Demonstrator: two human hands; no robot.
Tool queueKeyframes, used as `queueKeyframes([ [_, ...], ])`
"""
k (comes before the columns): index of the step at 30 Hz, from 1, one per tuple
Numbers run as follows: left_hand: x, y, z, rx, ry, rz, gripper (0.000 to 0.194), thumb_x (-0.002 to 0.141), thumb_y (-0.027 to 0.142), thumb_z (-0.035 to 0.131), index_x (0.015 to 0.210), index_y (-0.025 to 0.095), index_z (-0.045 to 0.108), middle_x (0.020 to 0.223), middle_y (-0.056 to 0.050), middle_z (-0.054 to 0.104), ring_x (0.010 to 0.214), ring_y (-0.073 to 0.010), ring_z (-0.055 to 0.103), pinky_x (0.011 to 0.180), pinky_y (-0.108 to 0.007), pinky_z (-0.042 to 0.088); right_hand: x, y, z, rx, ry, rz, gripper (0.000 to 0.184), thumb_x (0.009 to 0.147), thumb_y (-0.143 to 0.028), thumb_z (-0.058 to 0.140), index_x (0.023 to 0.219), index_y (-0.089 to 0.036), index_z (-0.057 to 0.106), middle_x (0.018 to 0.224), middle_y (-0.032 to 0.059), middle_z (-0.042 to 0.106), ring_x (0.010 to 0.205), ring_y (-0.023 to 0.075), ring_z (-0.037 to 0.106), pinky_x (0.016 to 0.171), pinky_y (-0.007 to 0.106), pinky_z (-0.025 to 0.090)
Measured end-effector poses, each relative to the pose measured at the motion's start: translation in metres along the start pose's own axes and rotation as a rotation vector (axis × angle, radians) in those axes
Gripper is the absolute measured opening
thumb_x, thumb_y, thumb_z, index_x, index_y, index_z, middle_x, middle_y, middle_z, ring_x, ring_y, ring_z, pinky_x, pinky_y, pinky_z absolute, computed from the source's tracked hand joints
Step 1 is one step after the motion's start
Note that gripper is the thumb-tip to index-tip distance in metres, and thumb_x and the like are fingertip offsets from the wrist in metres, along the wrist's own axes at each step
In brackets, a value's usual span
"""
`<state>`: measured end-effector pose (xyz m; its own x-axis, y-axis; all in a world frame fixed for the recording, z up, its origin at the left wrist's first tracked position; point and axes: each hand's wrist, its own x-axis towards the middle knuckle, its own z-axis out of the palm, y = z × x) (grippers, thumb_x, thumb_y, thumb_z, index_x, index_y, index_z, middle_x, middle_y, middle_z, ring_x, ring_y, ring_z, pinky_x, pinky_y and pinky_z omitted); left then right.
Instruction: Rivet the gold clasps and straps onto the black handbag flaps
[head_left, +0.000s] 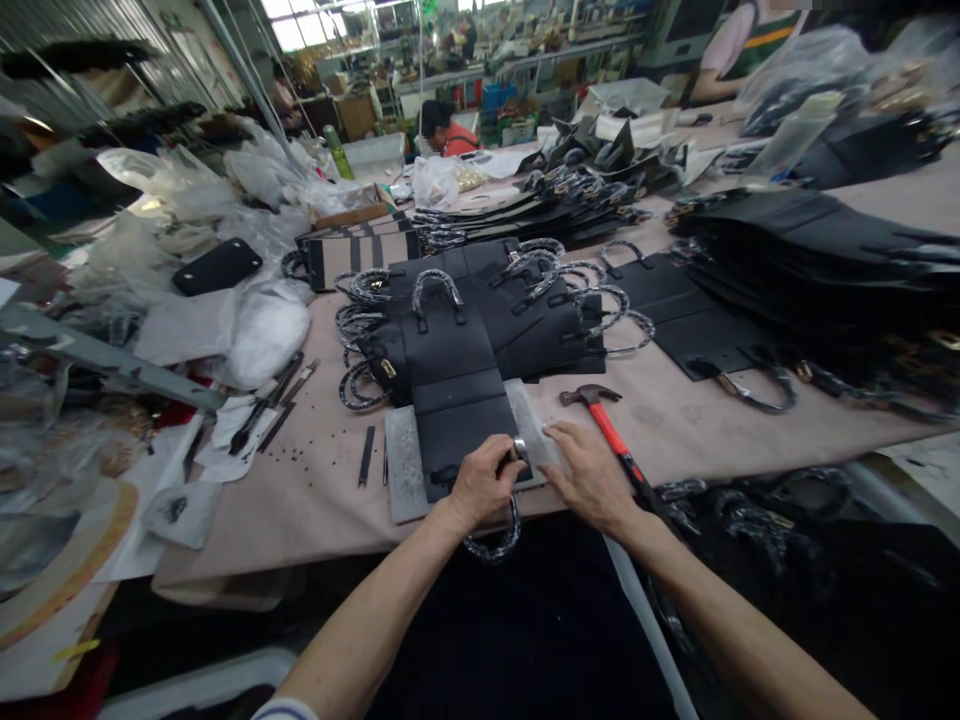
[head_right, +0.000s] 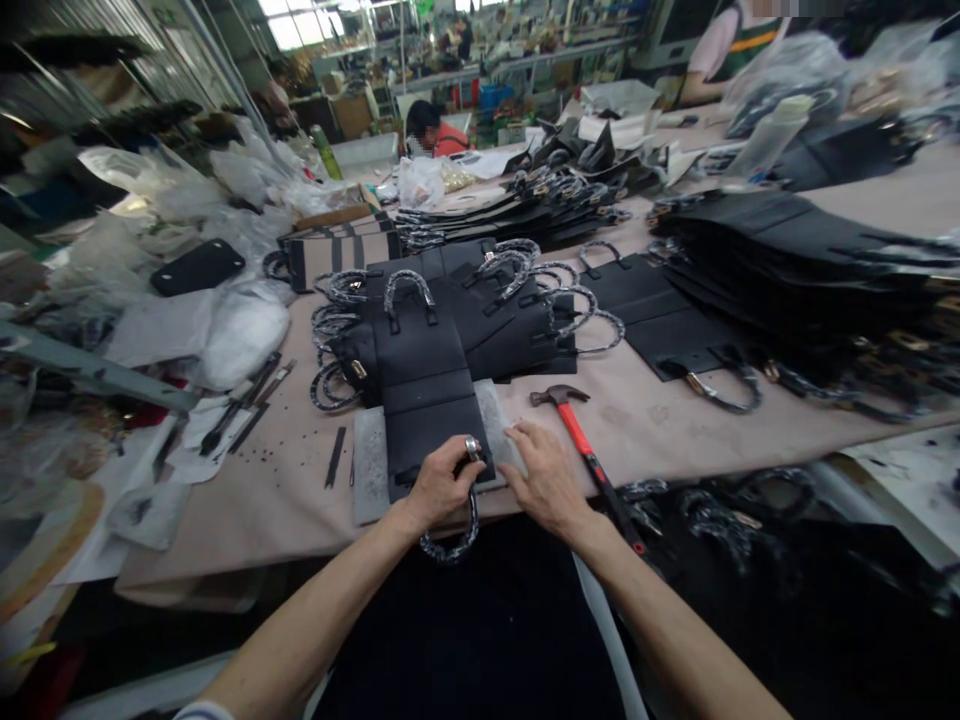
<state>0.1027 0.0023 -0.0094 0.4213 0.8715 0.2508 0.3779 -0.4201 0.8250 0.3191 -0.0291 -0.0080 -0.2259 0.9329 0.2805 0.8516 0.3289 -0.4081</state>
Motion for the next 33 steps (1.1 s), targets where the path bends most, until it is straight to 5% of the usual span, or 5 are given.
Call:
queueKeyframes([
  [4,0.002,-0.003,0.007,-0.102,0.020,-0.096,0.006,0.091,0.020,0.061,0.094,0.019,0.066,0.099,-0.006,0.069,0.099,-0.0211,0.066,0.096,-0.036,0.052,-0.002,-0.037,0.030,0.125,-0.107,-0.030,0.055,0.095,-0.032,0.059,0.146,-0.016,0.046,0.145,0.0201,0.051,0.133,0.0360,0.047,0.111,0.056,0.038],
  [11,0.033,-0.020,-0.035,-0.725,0.581,-0.615,0.047,0.079,0.056,0.075,0.094,0.013,0.061,0.096,-0.009,0.070,0.081,-0.0207,0.074,0.077,-0.035,0.062,-0.008,-0.033,0.032,0.092,-0.189,0.013,0.056,0.098,-0.036,0.056,0.150,-0.018,0.045,0.153,0.0182,0.046,0.142,0.0356,0.040,0.118,0.061,0.028],
  [23,-0.079,-0.061,-0.216,0.807,0.271,-0.860,0.032,0.088,0.048,0.058,0.077,0.019,0.067,0.080,-0.011,0.072,0.082,-0.0300,0.068,0.070,-0.035,0.048,0.016,-0.027,0.028,0.005,-0.137,-0.094,0.024,0.098,-0.019,0.055,0.117,-0.023,0.070,0.125,0.0111,0.063,0.112,0.0301,0.053,0.105,0.054,0.034],
  [26,-0.096,-0.063,-0.214,0.979,0.165,-0.893,0.032,0.094,0.043,0.053,0.096,0.017,0.071,0.101,-0.017,0.072,0.092,-0.0354,0.068,0.074,-0.040,0.049,0.026,-0.027,0.026,-0.039,-0.228,-0.195,0.024,0.097,-0.016,0.055,0.117,-0.020,0.069,0.118,0.0112,0.064,0.102,0.0284,0.053,0.090,0.045,0.041],
  [33,-0.079,-0.024,-0.113,0.804,-0.044,-0.091,0.014,0.101,0.023,0.053,0.106,0.018,0.065,0.109,-0.010,0.069,0.100,-0.0251,0.064,0.092,-0.037,0.049,0.039,-0.033,0.013,-0.206,-0.405,-0.500,0.033,0.092,0.001,0.043,0.115,-0.011,0.064,0.108,0.0149,0.061,0.092,0.0267,0.052,0.082,0.038,0.046],
])
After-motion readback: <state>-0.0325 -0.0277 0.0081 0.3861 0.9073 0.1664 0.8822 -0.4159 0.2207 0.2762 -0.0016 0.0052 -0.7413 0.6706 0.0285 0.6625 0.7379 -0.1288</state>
